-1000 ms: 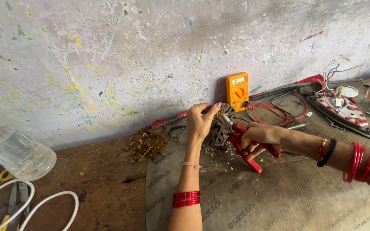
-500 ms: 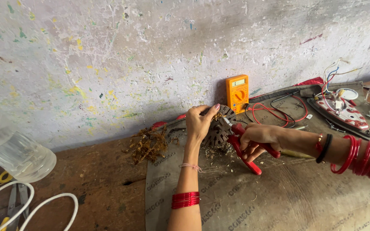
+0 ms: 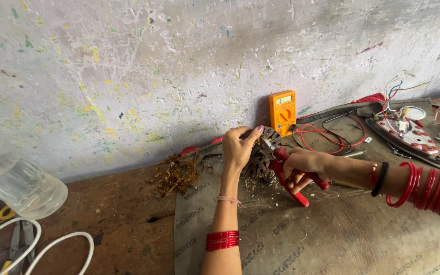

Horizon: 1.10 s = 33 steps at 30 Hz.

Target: The person uses pliers to cut and pull copper wire windings out of a metal fan stator.

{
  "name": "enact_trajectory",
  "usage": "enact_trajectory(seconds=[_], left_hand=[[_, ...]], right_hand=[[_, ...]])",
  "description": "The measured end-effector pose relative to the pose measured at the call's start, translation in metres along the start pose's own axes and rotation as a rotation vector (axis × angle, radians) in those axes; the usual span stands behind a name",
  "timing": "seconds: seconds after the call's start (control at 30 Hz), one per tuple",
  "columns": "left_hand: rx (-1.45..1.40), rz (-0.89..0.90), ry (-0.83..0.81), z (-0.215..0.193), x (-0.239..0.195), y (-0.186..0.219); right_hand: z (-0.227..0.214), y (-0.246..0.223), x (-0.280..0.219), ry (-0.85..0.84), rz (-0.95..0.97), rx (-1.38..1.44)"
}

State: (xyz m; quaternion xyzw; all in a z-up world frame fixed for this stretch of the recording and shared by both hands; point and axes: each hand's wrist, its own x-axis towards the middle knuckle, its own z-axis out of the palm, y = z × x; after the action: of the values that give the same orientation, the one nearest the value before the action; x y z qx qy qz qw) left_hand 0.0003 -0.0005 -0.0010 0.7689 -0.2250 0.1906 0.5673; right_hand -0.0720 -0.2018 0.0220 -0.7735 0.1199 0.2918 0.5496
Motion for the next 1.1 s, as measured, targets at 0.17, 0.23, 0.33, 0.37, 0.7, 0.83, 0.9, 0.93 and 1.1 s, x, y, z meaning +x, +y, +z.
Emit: enact_trajectory(seconds=[0.17,0.23,0.33,0.37,0.7,0.83,0.9,0.93,1.1], left_hand=[[-0.014,0.023,0.018,0.0,0.0,-0.001],[-0.012,0.022,0.012,0.0,-0.001,-0.001],[0.022,0.023,0.01,0.0,0.0,0.001],[0.022,0.022,0.008,0.0,0.0,0.001],[0.061,0.05,0.032,0.007,-0.008,0.011],[0.07,0.128,0.118,0.01,-0.012,0.009],[0.057,0.104,0.104,0.009,-0.014,0.012],[0.043,0.08,0.093,0.007,-0.014,0.015],[0.0,0.01,0.03,0.005,-0.013,0.026]], right_hand=[[0.0,0.006,0.006,-0.015,-0.012,0.039],[-0.001,0.006,0.005,-0.018,-0.015,0.053],[-0.005,0.006,0.003,-0.035,-0.02,0.069],[-0.006,0.006,0.005,-0.034,-0.019,0.067],[0.002,0.038,0.027,-0.056,0.0,0.247],[0.018,0.03,0.006,-0.057,0.033,0.329],[0.027,0.031,0.0,0.054,-0.209,0.136],[0.029,0.029,-0.002,0.056,-0.21,0.139],[0.037,0.028,-0.008,0.129,-0.275,0.088]])
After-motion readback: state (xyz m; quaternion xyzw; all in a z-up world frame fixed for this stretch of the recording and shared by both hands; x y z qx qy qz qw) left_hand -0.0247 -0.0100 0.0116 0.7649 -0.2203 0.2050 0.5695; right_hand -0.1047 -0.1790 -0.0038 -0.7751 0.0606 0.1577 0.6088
